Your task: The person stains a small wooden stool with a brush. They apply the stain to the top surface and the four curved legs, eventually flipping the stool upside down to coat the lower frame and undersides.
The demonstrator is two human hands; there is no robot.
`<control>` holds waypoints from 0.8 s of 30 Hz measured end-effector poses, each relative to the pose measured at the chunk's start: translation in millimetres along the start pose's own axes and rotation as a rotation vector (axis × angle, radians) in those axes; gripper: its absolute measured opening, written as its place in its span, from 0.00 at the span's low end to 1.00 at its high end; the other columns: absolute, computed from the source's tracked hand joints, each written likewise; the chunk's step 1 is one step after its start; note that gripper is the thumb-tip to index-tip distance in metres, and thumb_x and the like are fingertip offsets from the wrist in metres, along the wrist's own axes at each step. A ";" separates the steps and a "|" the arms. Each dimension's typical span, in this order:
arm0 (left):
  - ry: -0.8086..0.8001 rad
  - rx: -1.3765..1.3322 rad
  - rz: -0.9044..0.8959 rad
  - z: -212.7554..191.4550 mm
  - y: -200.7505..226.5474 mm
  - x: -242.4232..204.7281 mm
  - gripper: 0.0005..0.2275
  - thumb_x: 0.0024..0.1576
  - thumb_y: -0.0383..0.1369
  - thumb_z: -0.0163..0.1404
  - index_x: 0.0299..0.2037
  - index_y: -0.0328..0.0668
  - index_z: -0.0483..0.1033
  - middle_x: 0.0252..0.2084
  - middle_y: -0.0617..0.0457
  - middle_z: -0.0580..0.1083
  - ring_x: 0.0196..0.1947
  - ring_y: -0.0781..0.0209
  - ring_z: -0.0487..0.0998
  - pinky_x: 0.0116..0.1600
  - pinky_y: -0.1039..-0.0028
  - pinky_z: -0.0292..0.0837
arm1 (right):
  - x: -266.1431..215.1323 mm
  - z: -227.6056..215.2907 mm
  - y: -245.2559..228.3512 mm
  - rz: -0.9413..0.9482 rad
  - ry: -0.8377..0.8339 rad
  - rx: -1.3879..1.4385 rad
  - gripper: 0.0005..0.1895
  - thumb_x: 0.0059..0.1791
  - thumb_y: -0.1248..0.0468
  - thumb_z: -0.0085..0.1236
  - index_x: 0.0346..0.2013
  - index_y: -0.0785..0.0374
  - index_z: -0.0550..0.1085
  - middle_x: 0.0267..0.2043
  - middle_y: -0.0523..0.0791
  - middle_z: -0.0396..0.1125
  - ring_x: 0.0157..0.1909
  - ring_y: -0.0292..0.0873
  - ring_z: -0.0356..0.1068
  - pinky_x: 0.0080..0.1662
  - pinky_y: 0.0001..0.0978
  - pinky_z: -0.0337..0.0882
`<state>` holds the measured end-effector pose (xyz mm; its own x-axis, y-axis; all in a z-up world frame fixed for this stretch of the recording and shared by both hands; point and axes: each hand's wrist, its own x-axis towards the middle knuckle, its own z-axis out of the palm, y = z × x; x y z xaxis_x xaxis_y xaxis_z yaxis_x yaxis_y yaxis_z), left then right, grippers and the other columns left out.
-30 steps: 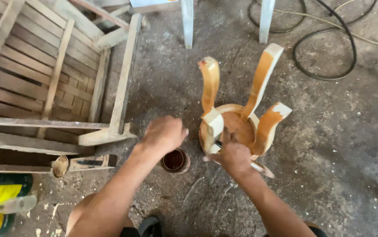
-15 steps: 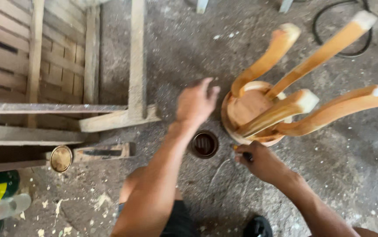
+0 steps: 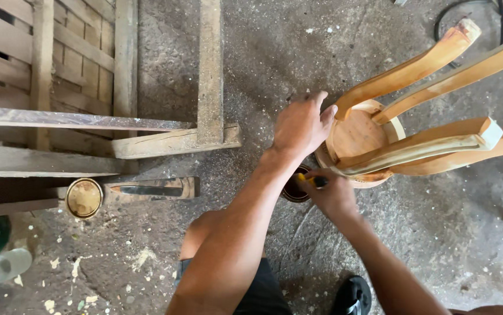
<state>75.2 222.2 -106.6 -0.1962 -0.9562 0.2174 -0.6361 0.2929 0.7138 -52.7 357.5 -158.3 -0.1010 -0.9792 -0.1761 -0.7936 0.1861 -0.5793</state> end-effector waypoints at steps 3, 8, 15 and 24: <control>-0.036 -0.015 -0.017 2.2 3.0 1.2 0.17 0.61 0.45 0.50 0.53 0.42 0.75 0.36 0.40 0.79 0.34 0.42 0.83 0.38 0.55 0.79 | 4.6 26.2 15.3 -0.010 -0.014 -0.005 0.15 0.43 0.57 0.69 0.42 0.58 0.82 0.37 0.50 0.77 0.34 0.43 0.77 0.40 0.36 0.77; -0.103 -0.019 -0.055 10.7 -2.1 -0.5 0.17 0.61 0.44 0.50 0.53 0.43 0.76 0.34 0.39 0.80 0.32 0.40 0.82 0.38 0.53 0.77 | -21.9 18.8 47.2 0.151 0.185 0.366 0.12 0.45 0.62 0.70 0.41 0.60 0.83 0.36 0.46 0.78 0.37 0.40 0.75 0.41 0.29 0.75; 0.056 -0.182 0.012 27.2 -7.9 14.8 0.17 0.60 0.43 0.52 0.52 0.40 0.77 0.35 0.40 0.81 0.35 0.40 0.83 0.42 0.55 0.78 | -50.7 -28.6 71.9 0.461 0.304 0.703 0.12 0.45 0.68 0.67 0.40 0.73 0.79 0.33 0.50 0.76 0.34 0.41 0.76 0.41 0.27 0.75; -0.183 -0.173 0.026 50.1 1.4 9.3 0.17 0.60 0.42 0.53 0.51 0.37 0.77 0.40 0.38 0.80 0.39 0.40 0.82 0.44 0.55 0.77 | -71.2 7.4 102.2 0.514 0.451 1.007 0.12 0.47 0.69 0.64 0.41 0.74 0.77 0.37 0.52 0.75 0.36 0.47 0.76 0.44 0.39 0.78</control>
<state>35.1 213.9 -137.0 -0.3521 -0.9277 0.1243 -0.4951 0.2974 0.8164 -122.2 446.9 -210.9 -0.6254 -0.6756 -0.3904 0.2006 0.3443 -0.9172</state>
